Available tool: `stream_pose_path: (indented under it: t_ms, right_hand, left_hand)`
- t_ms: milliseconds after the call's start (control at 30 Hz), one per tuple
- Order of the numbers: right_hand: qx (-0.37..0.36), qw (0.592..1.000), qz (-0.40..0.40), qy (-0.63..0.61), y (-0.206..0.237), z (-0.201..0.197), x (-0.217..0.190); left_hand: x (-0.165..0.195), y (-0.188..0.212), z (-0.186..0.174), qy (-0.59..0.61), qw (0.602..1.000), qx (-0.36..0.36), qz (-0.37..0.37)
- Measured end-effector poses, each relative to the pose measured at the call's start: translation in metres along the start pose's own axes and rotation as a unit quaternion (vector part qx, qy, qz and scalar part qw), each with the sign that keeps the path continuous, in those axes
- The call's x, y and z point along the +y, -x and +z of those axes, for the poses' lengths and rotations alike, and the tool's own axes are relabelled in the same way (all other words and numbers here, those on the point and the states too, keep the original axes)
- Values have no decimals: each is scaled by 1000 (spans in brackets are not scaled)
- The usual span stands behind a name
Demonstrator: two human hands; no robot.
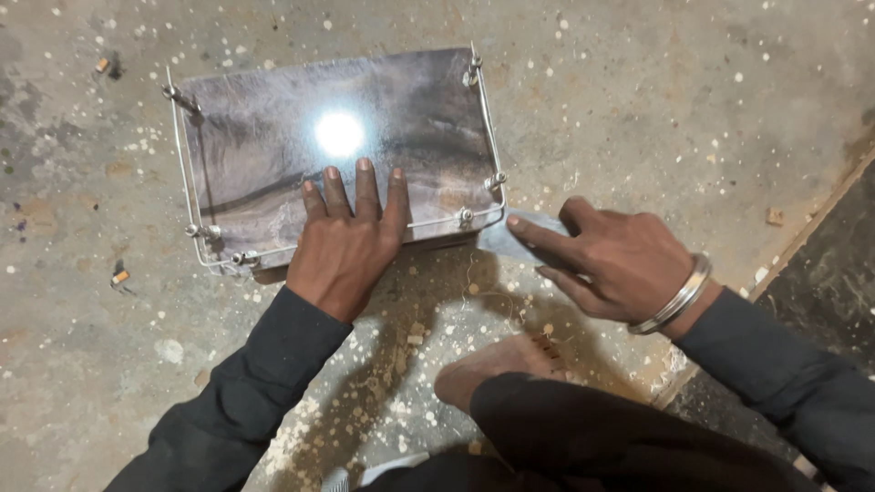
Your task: The person sits on the workshop floor holding a rectangular metal-framed panel steady with one hand while rubbing a sanding block along its edges and corners. They rotate the panel to reach different sides, then set it on a stack of finished panels and begin sanding another panel.
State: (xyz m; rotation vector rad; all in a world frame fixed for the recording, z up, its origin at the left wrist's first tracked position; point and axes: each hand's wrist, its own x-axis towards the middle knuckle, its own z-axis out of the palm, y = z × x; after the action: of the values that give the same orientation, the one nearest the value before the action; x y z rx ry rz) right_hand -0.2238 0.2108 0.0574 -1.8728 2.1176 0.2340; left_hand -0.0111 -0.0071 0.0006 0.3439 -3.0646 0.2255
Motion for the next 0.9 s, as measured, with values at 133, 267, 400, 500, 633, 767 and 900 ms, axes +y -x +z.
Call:
stream_pose_path:
  t_ms: [133, 267, 400, 500, 633, 767, 900]
  right_hand:
    - [54, 998, -28, 3, 0, 5, -6]
    - [83, 995, -26, -46, -2, 11, -23]
    - [120, 989, -34, -79, 2, 7, -36]
    - [48, 994, 34, -91, 6, 2, -42]
    - [17, 989, -10, -150, 3, -4, -48]
    - [72, 990, -72, -100, -10, -5, -60]
    - [100, 987, -112, -49, -25, -5, -75]
  left_hand:
    - [3, -3, 2, -23, 1000, -1, -7]
    - [4, -2, 2, -21, 1000, -5, -9]
    - [3, -2, 2, -12, 1000, -2, -10]
    - [3, -2, 2, -23, 1000, -15, -9]
    - [5, -1, -1, 2, 1000, -7, -17]
    - [-5, 3, -10, 42, 999, 6, -26]
    - [-39, 41, -26, 343, 933, -58, -91]
